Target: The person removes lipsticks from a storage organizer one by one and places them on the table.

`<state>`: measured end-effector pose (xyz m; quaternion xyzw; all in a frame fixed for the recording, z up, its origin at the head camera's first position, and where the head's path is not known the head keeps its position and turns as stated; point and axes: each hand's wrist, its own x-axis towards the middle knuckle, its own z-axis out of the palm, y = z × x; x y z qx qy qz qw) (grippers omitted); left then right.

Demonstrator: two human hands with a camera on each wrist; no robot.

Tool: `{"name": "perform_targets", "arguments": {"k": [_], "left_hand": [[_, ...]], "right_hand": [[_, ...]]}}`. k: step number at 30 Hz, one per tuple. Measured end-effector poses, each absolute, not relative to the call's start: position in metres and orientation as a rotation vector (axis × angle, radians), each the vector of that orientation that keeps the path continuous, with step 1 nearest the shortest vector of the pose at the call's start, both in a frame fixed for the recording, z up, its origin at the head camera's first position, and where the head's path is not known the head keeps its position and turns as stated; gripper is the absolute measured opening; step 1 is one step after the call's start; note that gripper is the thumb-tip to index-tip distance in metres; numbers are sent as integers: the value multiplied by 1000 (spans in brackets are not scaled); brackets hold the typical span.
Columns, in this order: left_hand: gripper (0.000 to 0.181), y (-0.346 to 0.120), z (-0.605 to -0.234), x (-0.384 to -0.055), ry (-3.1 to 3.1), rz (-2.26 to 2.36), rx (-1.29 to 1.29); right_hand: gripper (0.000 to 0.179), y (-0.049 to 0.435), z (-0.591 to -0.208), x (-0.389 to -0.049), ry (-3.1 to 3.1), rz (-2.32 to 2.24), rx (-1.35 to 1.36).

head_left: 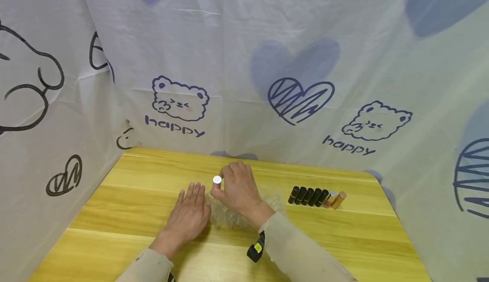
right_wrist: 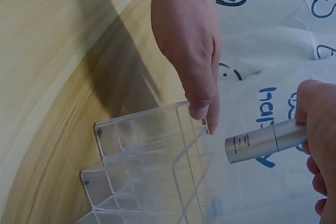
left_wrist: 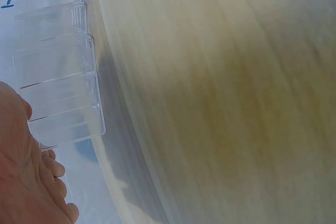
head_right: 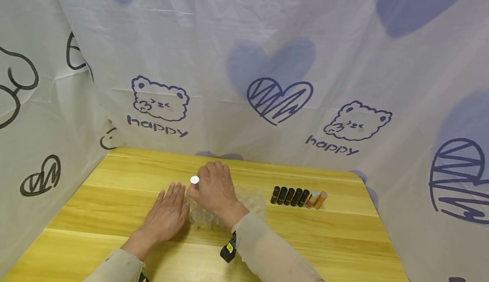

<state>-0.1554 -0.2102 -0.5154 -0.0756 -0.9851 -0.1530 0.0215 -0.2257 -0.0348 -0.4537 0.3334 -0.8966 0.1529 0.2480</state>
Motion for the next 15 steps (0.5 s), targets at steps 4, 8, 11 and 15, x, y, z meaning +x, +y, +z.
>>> {"name": "perform_targets", "arguments": {"k": [4,8,11,15], "left_hand": [[64,-210,-516,-156,-3061,-472,-242],[64,-210,-516,-156,-3067,-471,-251],[64,-210,-515,-155,-3066,-487,-246],[65,-210,-515,-155,-3063,-516,-232]], "right_hand": [[22,-29,-450,-222,-2464,411,893],[22,-23,-449,-219,-2483,401,873],[22,-17,-448,-218,-2488,390,871],[22,-7,-443,-216,-2499,393,870]]}}
